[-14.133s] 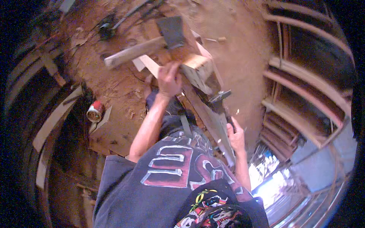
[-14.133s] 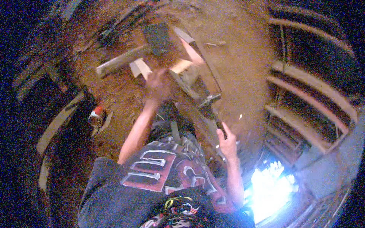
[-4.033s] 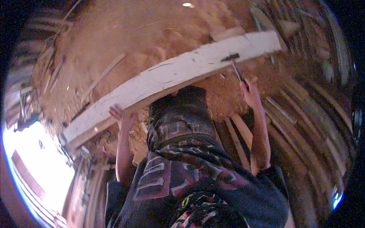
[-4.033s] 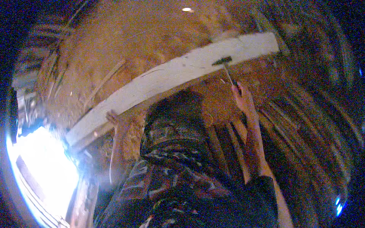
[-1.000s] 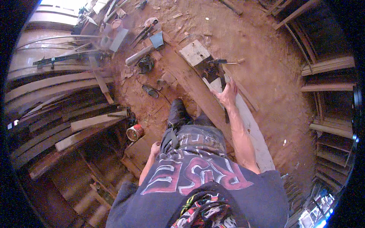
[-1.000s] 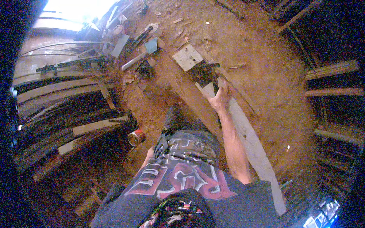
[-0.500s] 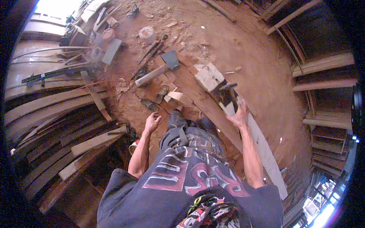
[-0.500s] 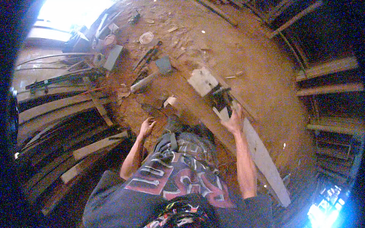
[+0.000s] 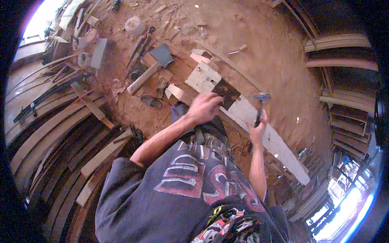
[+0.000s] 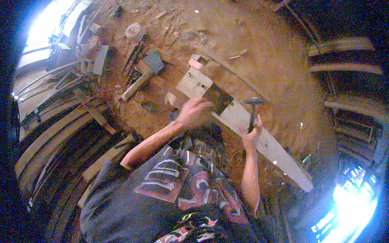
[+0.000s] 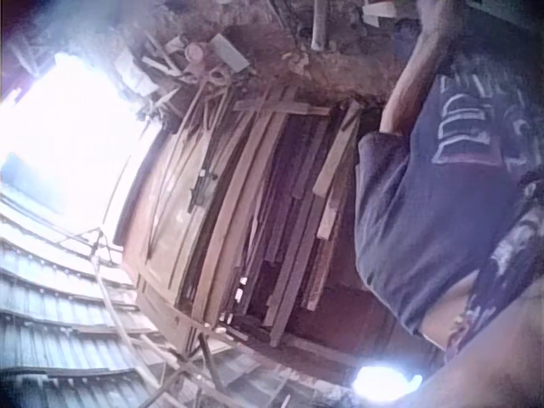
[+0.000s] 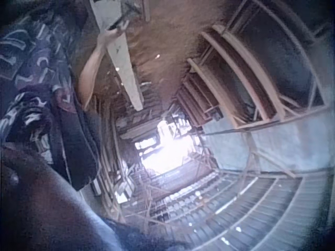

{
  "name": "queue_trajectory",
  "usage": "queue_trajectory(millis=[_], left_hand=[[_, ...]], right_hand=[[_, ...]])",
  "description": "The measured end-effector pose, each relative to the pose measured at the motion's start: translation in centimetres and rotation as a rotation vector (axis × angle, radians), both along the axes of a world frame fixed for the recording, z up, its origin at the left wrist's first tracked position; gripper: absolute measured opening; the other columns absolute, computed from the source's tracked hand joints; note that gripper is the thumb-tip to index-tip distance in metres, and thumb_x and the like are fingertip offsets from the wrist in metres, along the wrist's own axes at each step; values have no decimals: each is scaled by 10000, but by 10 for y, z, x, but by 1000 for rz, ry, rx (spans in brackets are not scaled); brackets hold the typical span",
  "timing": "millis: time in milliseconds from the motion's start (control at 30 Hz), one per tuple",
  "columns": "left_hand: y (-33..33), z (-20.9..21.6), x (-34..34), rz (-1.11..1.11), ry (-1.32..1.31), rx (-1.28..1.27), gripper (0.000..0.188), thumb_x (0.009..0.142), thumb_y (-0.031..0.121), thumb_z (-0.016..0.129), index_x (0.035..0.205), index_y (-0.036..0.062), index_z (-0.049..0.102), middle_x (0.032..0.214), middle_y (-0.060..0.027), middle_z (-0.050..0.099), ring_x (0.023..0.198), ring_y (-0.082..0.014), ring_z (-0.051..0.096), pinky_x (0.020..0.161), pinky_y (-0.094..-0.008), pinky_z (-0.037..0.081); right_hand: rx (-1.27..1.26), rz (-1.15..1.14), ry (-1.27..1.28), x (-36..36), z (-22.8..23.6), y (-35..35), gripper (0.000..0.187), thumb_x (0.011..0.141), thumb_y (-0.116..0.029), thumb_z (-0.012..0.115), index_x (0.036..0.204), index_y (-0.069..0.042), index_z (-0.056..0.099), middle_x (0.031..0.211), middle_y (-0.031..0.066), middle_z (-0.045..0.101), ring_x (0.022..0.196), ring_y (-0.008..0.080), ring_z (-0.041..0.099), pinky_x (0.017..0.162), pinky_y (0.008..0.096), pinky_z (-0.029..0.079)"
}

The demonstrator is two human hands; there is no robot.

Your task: The person uses a hammer to drive nails into a long wooden plank resting on a workbench. They repeatedly position nails and strike them with the hammer, occasionally adjusting the plank's position.

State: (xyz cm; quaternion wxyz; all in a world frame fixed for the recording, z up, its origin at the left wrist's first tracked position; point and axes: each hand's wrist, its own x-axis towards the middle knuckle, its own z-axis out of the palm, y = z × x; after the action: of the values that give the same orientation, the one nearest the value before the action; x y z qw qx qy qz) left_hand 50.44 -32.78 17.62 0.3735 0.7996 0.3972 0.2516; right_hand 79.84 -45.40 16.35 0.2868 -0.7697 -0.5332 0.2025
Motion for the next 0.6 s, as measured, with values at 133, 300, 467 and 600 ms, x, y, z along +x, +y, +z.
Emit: queue_trajectory(millis=[133, 300, 467, 600], left_hand=[[-4, -15, 96, -444, 277, 176, 786, 773, 267, 776, 1478, 169, 440, 1504, -168, 405, 1416, -369, 359, 1170, -518, 296], [-43, -103, 197, -631, 537, 452, 867, 804, 318, 726, 1562, 227, 315, 1655, -173, 172, 1533, -373, 135, 1226, -628, 50], [-49, -113, 212, -776, 610, 363, 821, 859, 260, 667, 1576, 251, 267, 1671, -145, 131, 1534, -397, 109, 1214, -664, 48], [-48, -113, 218, -759, 603, 137, 767, 916, 219, 614, 1567, 375, 240, 1660, -127, 175, 1526, -403, 138, 1199, -652, 170]], right_hand=[[-83, -253, 10, 43, -27, -48, 921, 812, -512, 797, 1436, 35, 397, 1448, 215, 438, 1349, 371, 405, 1148, 465, 304], [-104, -494, 104, 50, -42, -115, 735, 884, -357, 760, 1391, 63, 434, 1326, 216, 537, 1228, 354, 515, 1063, 437, 402], [-46, -685, 189, 30, -36, -144, 560, 942, -194, 712, 1344, 109, 468, 1314, 211, 547, 1220, 307, 545, 1047, 410, 431], [25, -766, 243, 33, -36, -142, 463, 942, -154, 687, 1290, 90, 505, 1280, 206, 557, 1143, 299, 569, 993, 401, 452]])
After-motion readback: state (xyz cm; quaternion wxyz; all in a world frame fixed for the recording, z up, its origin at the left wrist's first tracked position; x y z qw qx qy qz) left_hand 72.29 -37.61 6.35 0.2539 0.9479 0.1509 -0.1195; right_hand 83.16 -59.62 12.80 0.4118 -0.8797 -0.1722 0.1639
